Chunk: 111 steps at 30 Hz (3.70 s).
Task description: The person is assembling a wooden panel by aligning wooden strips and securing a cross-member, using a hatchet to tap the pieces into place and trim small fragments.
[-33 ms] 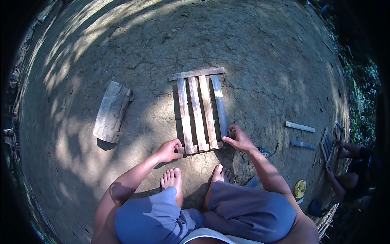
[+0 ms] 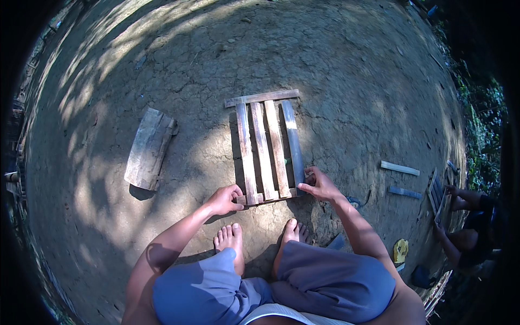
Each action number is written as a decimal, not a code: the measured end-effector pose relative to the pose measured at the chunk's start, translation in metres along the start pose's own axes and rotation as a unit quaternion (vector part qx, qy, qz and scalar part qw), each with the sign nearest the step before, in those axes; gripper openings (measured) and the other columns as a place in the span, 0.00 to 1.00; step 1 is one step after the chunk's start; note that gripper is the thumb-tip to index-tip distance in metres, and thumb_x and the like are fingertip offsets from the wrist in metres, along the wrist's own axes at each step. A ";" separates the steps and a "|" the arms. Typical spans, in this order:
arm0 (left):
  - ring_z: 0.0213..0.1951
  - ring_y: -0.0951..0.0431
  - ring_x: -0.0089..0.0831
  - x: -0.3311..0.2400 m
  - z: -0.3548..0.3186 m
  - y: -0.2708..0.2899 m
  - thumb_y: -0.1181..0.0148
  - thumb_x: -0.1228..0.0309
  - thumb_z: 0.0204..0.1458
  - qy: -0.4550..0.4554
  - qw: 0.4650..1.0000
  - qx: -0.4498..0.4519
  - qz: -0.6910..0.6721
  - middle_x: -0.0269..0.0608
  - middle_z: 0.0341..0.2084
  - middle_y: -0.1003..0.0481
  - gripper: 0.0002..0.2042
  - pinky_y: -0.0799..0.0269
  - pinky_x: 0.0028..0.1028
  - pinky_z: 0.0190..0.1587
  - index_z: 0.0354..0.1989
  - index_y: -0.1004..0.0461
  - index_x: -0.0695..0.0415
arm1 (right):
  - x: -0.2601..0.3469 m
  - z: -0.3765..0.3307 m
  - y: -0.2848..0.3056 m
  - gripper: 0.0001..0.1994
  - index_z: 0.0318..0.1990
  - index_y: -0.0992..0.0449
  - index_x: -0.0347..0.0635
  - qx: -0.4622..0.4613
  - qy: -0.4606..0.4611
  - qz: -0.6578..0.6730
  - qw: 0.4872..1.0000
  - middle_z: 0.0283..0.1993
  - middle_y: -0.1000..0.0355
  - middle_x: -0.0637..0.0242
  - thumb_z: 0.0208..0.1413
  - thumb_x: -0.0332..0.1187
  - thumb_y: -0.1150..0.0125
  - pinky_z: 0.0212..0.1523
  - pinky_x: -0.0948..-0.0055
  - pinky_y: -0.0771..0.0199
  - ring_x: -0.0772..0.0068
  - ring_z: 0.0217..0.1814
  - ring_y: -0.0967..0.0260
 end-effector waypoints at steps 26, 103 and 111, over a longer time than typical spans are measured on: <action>0.47 0.23 0.52 -0.022 0.000 0.000 0.27 0.58 0.47 0.025 0.984 -0.107 0.139 0.55 0.37 0.25 0.19 0.26 0.40 0.53 0.38 0.19 0.62 | 0.024 0.005 0.010 0.21 0.52 0.18 0.38 -0.079 0.010 -0.075 0.994 0.39 0.18 0.52 0.55 0.41 0.28 0.44 0.59 0.22 0.54 0.41 0.18; 0.42 0.20 0.22 -0.138 0.051 0.065 0.50 0.82 0.63 0.151 0.969 0.194 -0.039 0.38 0.42 0.21 0.11 0.24 0.22 0.48 0.52 0.27 0.61 | 0.024 -0.200 -0.076 0.20 0.62 0.27 0.50 -0.126 0.021 -0.087 0.988 0.43 0.20 0.56 0.64 0.40 0.41 0.44 0.54 0.19 0.48 0.42 0.20; 0.45 0.19 0.23 -0.224 0.096 0.008 0.39 0.86 0.57 -0.001 0.966 0.242 0.091 0.38 0.39 0.20 0.10 0.22 0.24 0.49 0.47 0.24 0.66 | -0.083 -0.347 -0.069 0.14 0.50 0.20 0.41 -0.351 -0.170 -0.017 0.921 0.38 0.22 0.55 0.58 0.36 0.33 0.41 0.56 0.22 0.51 0.39 0.21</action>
Point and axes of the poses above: each hand's wrist, its own z-axis towards the middle knuckle, its own y-axis out of the back of the hand, x = y × z, the point moved 9 cm from there along z, towards the middle knuckle
